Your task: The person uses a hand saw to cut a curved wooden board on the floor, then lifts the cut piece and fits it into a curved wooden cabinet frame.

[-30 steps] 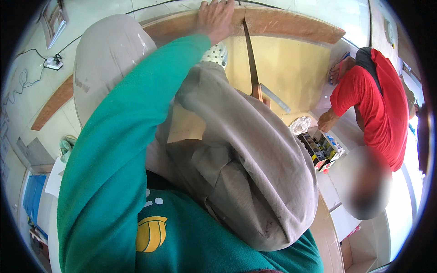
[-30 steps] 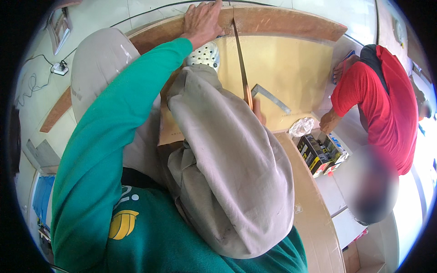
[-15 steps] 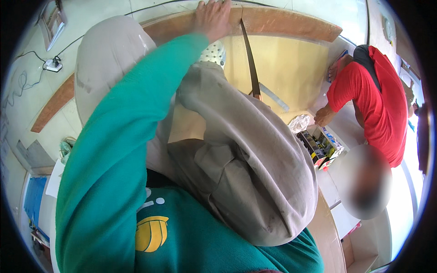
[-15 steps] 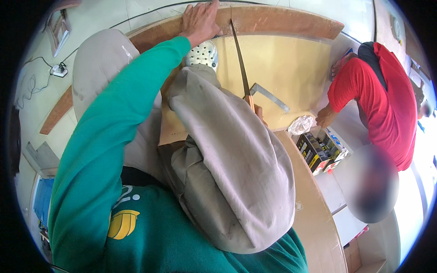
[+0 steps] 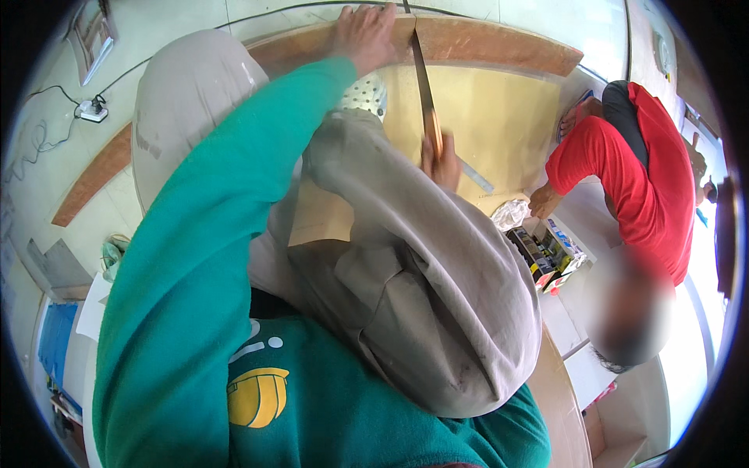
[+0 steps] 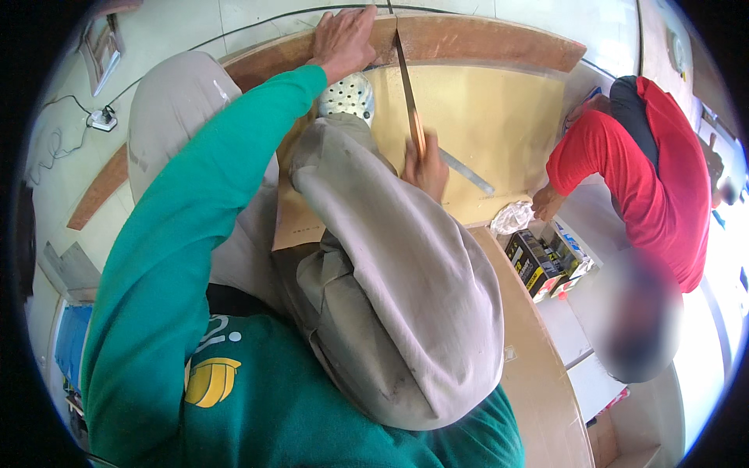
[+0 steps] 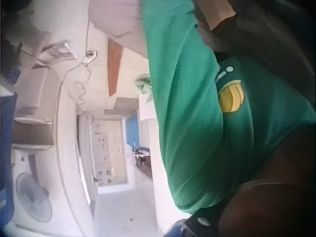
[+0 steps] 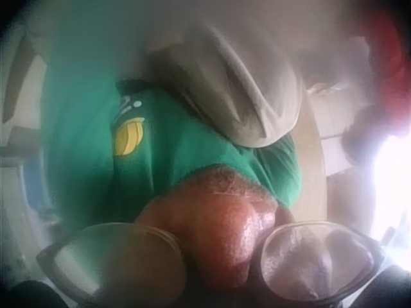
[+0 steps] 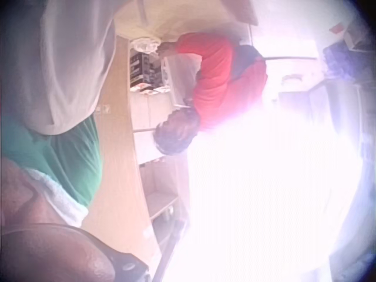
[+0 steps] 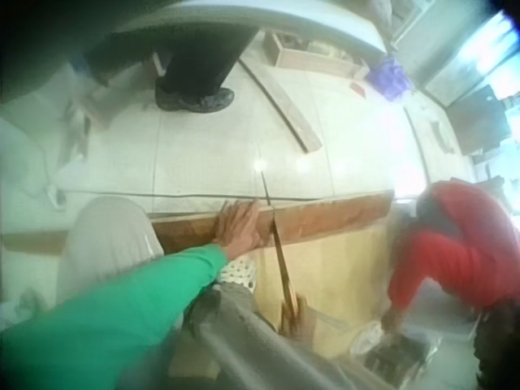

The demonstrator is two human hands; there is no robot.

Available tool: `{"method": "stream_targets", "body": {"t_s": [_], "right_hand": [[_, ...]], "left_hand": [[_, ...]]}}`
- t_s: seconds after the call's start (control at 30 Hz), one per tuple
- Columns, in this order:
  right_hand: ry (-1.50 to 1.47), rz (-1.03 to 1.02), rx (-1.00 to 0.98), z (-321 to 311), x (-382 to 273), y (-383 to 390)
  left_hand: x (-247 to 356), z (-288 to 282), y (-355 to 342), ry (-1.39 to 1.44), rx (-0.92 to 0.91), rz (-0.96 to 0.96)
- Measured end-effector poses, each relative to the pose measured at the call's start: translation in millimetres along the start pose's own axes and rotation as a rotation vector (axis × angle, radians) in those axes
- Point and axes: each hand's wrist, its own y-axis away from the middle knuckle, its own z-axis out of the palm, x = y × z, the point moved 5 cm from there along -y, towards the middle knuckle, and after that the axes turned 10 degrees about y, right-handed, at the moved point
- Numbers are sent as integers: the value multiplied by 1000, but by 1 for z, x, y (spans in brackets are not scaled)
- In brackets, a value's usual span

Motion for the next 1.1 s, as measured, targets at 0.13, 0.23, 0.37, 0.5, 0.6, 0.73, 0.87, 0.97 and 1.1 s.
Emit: {"method": "stream_targets", "body": {"t_s": [0.13, 0.23, 0.37, 0.5, 0.6, 0.73, 0.87, 0.97, 1.1], "right_hand": [[-112, 230, -110, -25, 30, 70], [2, 191, -124, -13, -10, 9], [69, -264, 177, 25, -95, -131], [87, -191, 116, 26, -64, -111], [12, -53, 32, 12, 6, -18], [-196, 112, -48, 3, 55, 54], [-11, 224, -28, 2, -5, -7], [67, -214, 129, 13, -91, -110], [41, -233, 122, 12, -79, -104]], "left_hand": [[8, -2, 3, 43, -91, -57], [19, -10, 5, 29, -86, -80], [24, -21, -1, -1, -50, -53], [13, -19, -11, 45, -199, -138], [8, -12, -11, 41, -206, -130], [10, -8, -1, -47, 2, -13], [8, 3, 7, 5, -84, -67], [13, 0, 6, 2, -51, -43], [11, -10, -4, -9, -89, -20]]}}
